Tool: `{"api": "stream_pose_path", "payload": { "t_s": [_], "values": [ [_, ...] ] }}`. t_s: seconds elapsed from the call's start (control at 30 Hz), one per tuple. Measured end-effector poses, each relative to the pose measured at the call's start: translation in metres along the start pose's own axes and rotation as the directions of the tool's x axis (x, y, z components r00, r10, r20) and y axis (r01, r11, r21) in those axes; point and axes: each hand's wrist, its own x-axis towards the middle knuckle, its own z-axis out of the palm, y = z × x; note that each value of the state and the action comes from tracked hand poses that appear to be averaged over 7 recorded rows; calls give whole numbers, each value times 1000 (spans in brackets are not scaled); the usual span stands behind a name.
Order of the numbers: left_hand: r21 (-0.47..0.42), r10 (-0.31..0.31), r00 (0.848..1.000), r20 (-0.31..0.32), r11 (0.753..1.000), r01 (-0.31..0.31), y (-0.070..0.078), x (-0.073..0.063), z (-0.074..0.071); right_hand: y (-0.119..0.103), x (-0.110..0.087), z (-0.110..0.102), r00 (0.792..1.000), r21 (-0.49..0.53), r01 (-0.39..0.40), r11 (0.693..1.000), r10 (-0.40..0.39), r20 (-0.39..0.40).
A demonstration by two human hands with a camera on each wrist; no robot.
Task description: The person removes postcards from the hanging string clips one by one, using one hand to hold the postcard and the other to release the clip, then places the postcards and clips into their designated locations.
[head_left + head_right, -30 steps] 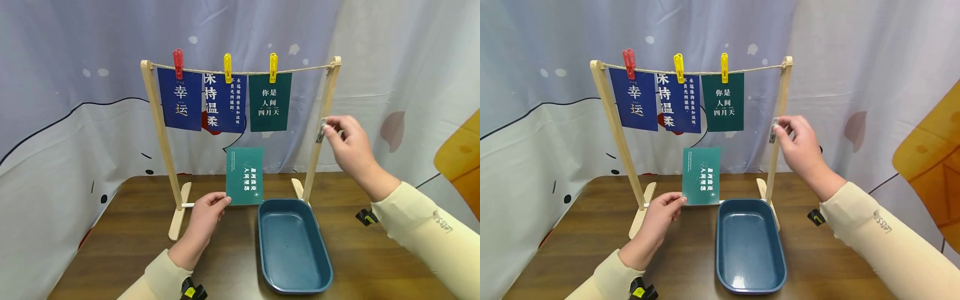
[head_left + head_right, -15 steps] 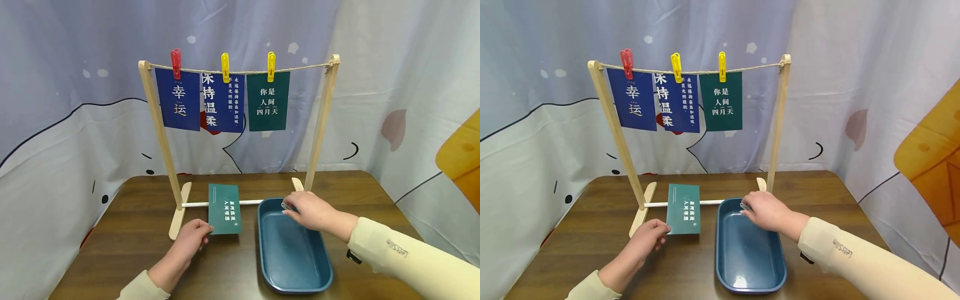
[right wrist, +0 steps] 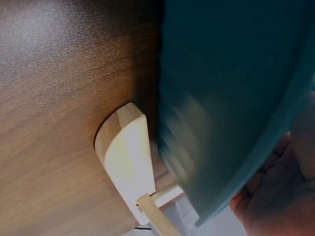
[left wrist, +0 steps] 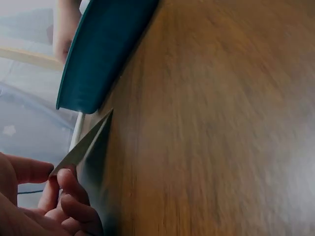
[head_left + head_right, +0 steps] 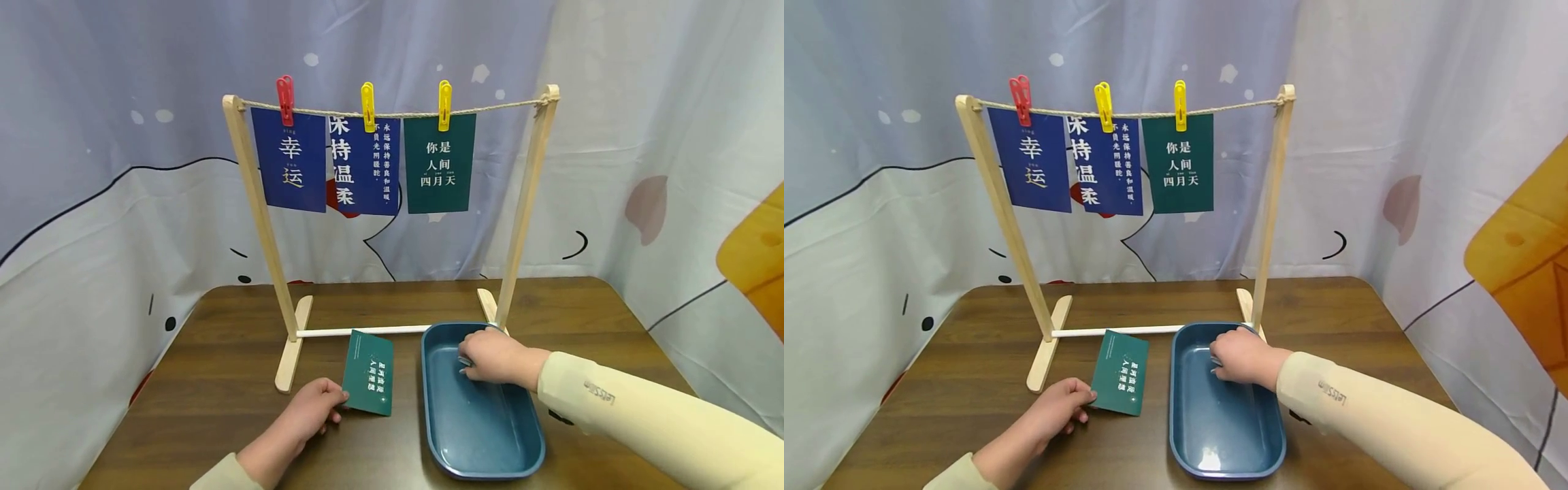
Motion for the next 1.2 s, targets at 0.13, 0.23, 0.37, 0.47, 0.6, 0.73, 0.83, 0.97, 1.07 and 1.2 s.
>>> {"api": "stream_pose_path", "payload": {
  "t_s": [0.13, 0.23, 0.37, 0.47, 0.6, 0.73, 0.83, 0.97, 1.07, 1.2],
  "values": [
    [46, 7, 1000, -11, 999, -7, -1, -4, -2, 1, 0, 3, 1000, 1, -4, 1000, 4, 7],
    [70, 15, 1000, -15, 997, -14, -2, -7, -5, 3, 1, 6, 1000, 2, -15, 1000, 15, 11],
    [172, 72, 997, -27, 983, -66, 0, -11, -9, 4, 2, 9, 999, -9, -31, 999, 31, 20],
    [357, 163, 986, -41, 924, -138, 3, -14, -11, 4, 2, 10, 999, -13, -31, 999, 32, 12],
    [624, 277, 961, -14, 754, -208, 11, -17, -8, 3, 2, 11, 999, -13, -39, 999, 39, 7],
    [764, 311, 947, 80, 591, -259, 16, -17, 1, 3, 2, 11, 998, -5, -57, 998, 57, 21],
    [805, 298, 942, 152, 516, -293, 19, -13, 9, 3, 3, 11, 997, 9, -68, 998, 68, 32],
    [830, 272, 933, 235, 443, -338, 20, -6, 18, 3, 3, 11, 996, 17, -74, 997, 74, 42],
    [844, 258, 927, 271, 399, -357, 19, -4, 21, 4, 3, 11, 997, 23, -71, 997, 70, 40],
    [850, 273, 920, 281, 374, -371, 17, -5, 21, 5, 3, 12, 997, 39, -66, 997, 65, 31]
  ]
}}
